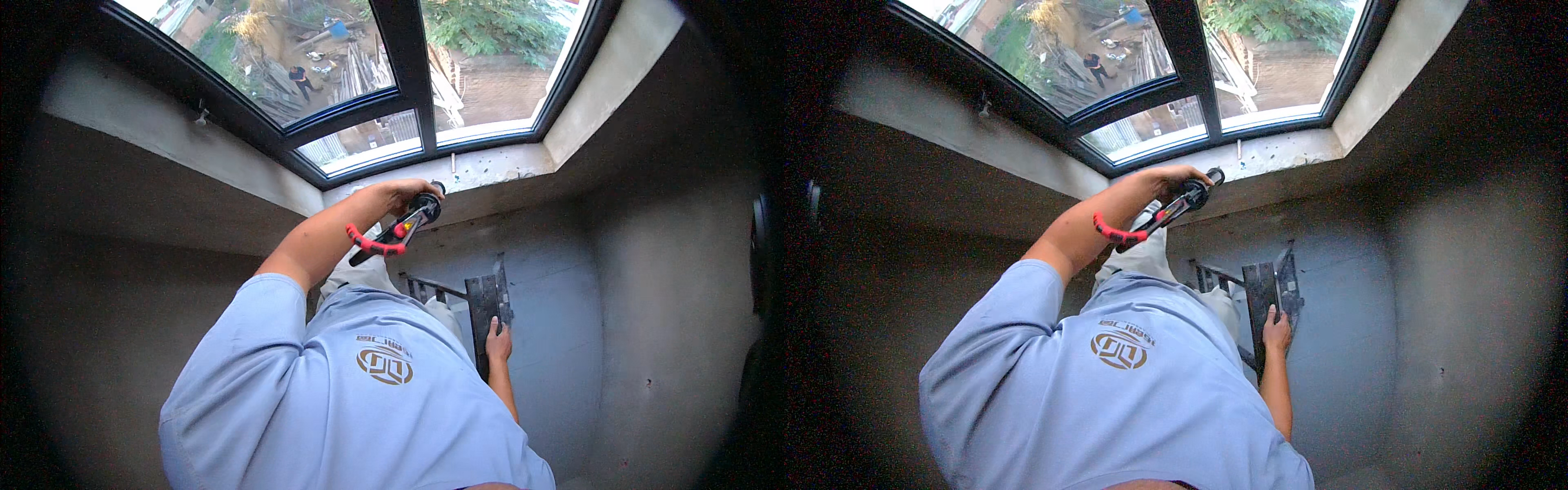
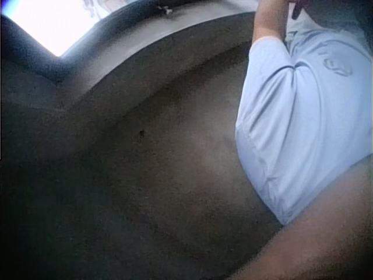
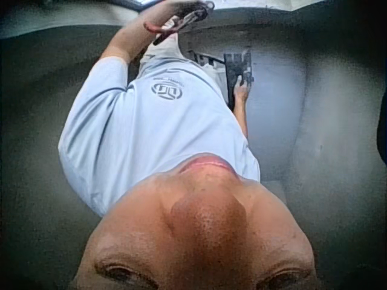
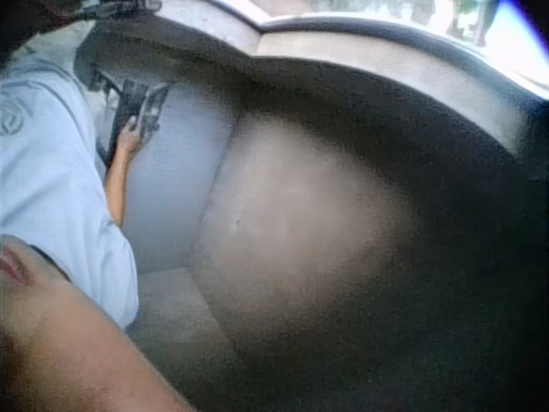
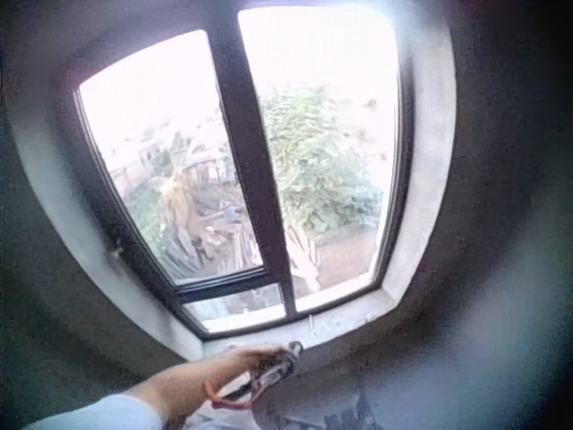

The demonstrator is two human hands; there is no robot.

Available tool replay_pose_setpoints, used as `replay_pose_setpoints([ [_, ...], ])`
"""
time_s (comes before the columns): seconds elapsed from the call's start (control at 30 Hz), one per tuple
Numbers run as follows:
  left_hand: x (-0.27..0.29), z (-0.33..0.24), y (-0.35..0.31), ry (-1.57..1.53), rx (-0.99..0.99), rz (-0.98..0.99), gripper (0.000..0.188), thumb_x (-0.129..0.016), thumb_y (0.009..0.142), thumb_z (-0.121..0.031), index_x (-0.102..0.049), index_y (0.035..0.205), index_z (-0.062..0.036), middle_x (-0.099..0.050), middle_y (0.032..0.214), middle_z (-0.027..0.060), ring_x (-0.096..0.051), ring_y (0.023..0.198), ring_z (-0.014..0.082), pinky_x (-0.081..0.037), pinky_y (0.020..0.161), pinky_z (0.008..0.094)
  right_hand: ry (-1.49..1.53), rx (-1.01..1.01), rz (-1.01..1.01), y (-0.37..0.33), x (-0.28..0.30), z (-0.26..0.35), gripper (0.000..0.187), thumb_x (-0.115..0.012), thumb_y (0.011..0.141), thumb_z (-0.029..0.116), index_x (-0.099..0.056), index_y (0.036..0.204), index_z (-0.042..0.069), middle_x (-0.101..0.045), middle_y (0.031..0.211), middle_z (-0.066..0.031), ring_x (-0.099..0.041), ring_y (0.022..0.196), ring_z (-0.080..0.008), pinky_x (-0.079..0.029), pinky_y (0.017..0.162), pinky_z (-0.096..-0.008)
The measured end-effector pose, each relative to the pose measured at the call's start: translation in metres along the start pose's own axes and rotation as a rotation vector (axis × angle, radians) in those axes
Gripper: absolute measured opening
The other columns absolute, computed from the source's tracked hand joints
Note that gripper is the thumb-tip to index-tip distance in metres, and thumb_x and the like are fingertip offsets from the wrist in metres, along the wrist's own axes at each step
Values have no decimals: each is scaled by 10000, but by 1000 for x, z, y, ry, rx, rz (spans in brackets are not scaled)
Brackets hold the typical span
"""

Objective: The person carries a step ladder and a caulking gun into a room, positions the ladder under a window, and climbs it. They apply sealant along the window frame seams using the caulking gun, then descend and place the tools on the windowsill.

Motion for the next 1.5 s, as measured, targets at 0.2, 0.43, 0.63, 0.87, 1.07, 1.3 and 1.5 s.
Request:
replay_pose_setpoints([
  [0.2,-7,28,8,187,81,35,259,-662,922,-335,-624,802,-108,-678,714,84,-642,560,214,-525,518,397,-93,79,-257,-32,12,30,599,-552,942,631,-639,992,41,-699,908,-221,-661,802,-468,-500,689,-573],
  [0.43,44,89,10,502,62,-292,306,-696,837,-231,-641,1004,20,-615,740,95,-631,608,224,-521,531,412,-82,2,-226,-55,21,31,606,-602,916,628,-644,988,28,-698,911,-200,-673,799,-422,-513,682,-535],
  [0.63,63,169,40,397,89,-231,336,-721,831,-236,-617,1023,19,-627,763,109,-624,589,225,-524,527,396,-66,69,-250,-58,21,36,578,-621,910,607,-632,967,31,-683,901,-198,-667,812,-423,-497,670,-530],
  [0.87,101,220,51,744,137,-325,667,-791,764,-287,-507,1274,36,-655,911,135,-652,765,203,-556,681,387,-86,112,-299,-85,39,40,541,-641,906,569,-621,940,30,-670,864,-197,-648,771,-430,-487,634,-517],
  [1.07,115,246,55,1094,203,-281,1067,-792,764,-391,-236,1568,34,-583,1376,279,-591,1266,366,-475,1054,384,-118,115,-270,-90,56,38,512,-656,907,534,-622,946,25,-664,856,-207,-645,769,-436,-490,643,-519],
  [1.3,145,262,73,1233,309,-283,1093,-782,749,-427,-218,1591,-19,-598,1378,248,-598,1268,351,-480,1059,412,-151,131,-192,-77,51,39,495,-653,909,502,-600,1012,21,-654,840,-221,-640,771,-457,-496,655,-525],
  [1.5,144,316,76,1076,330,-284,1075,-778,732,-406,-244,1593,-46,-605,1373,243,-600,1266,353,-478,1064,411,-147,159,-195,-89,75,32,496,-642,914,496,-590,1019,14,-643,830,-231,-632,766,-473,-481,648,-538],
])
Point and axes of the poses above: each hand's wrist, its own y-axis towards the middle knuckle, its own x-axis out of the back of the hand, z = x × y, the point moved 10 cm from there along y, towards the middle knuckle
